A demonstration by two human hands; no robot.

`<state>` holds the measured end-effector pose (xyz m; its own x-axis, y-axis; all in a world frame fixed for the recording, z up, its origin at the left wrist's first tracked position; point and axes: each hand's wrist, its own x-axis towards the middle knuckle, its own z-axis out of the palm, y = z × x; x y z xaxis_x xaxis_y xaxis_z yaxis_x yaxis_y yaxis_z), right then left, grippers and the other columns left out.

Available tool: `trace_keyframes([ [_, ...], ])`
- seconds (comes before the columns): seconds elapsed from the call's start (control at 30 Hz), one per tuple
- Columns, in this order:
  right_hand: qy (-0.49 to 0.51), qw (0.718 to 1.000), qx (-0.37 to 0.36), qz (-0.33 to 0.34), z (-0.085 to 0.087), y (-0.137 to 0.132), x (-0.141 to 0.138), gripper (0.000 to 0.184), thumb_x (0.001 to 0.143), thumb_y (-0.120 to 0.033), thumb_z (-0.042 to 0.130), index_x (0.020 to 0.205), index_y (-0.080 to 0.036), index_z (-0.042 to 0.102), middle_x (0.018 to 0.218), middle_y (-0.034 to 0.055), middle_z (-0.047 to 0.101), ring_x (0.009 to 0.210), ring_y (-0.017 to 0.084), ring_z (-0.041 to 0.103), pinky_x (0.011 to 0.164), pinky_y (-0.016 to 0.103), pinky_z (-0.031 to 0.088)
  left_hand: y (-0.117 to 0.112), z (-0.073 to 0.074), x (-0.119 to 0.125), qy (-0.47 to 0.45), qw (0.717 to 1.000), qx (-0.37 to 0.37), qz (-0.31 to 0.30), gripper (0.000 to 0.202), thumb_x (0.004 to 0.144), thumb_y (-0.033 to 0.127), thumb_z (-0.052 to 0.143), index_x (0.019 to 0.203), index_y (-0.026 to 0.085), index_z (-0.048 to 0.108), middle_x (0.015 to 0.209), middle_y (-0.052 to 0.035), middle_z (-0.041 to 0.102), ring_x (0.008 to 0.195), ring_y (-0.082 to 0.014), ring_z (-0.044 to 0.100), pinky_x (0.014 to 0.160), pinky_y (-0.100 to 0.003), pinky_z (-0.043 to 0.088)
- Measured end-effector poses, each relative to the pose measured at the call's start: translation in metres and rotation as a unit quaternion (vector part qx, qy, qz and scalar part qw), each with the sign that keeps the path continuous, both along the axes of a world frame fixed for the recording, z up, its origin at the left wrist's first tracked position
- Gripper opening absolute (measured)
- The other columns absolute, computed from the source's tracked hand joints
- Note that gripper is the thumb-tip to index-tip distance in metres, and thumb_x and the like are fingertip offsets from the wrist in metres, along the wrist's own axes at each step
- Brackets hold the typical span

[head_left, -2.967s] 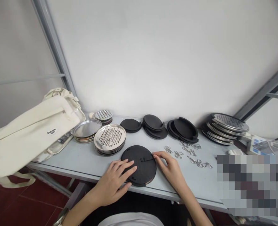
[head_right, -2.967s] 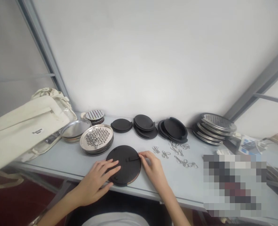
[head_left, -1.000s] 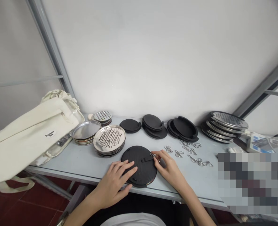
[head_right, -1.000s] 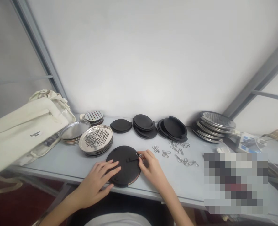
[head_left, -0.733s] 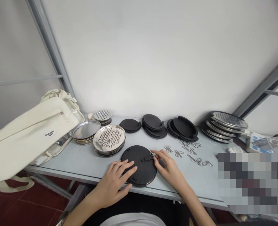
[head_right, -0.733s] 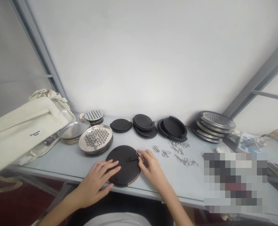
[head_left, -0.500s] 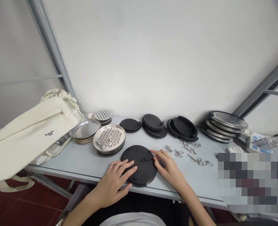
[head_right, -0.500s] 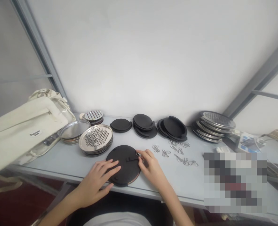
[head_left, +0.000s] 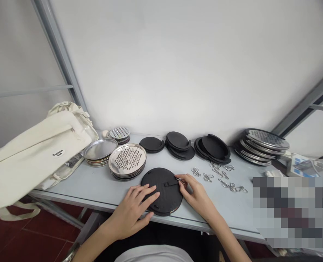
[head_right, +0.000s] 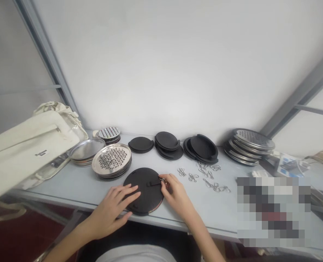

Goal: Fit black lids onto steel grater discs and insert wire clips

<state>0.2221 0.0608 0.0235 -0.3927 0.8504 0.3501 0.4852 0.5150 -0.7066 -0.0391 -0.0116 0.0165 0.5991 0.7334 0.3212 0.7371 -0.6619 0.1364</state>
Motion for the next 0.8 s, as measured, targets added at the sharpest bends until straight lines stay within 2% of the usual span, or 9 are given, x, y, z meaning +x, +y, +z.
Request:
trace_keyframes([
  [0.4,0.031,0.999,-0.003,-0.024,-0.0002,-0.0001,0.0008,0.016,0.092,-0.024,0.047,0.103,-0.019,0.057,0.083,0.0027,0.057,0.079,0.018,0.056,0.077,0.030,0.045,-0.0001,-0.0003,-0.0002,0.000,1.000,-0.012,-0.001,0.057,0.093,0.022,0.046,0.147,0.025,0.028,0.147,-0.0048,0.036,0.132,-0.0273,0.033,0.105,-0.045,0.032],
  [0.57,0.057,0.998,-0.018,-0.025,0.0016,0.0011,0.0017,0.013,0.092,-0.026,0.047,0.092,-0.020,0.059,0.083,0.0031,0.060,0.078,0.018,0.057,0.074,0.029,0.046,-0.0004,0.0003,-0.0004,0.002,1.000,-0.015,-0.001,0.057,0.092,0.022,0.047,0.146,0.025,0.029,0.148,-0.0043,0.035,0.132,-0.0274,0.032,0.105,-0.045,0.032],
  [0.8,0.059,0.998,-0.004,-0.037,0.0009,0.0024,0.0029,0.013,0.092,-0.024,0.047,0.086,-0.020,0.057,0.081,0.0031,0.057,0.078,0.019,0.056,0.074,0.031,0.045,-0.0007,0.0003,-0.0007,-0.001,1.000,-0.007,-0.002,0.056,0.093,0.022,0.046,0.146,0.025,0.029,0.147,-0.0055,0.037,0.132,-0.0276,0.033,0.104,-0.046,0.033],
])
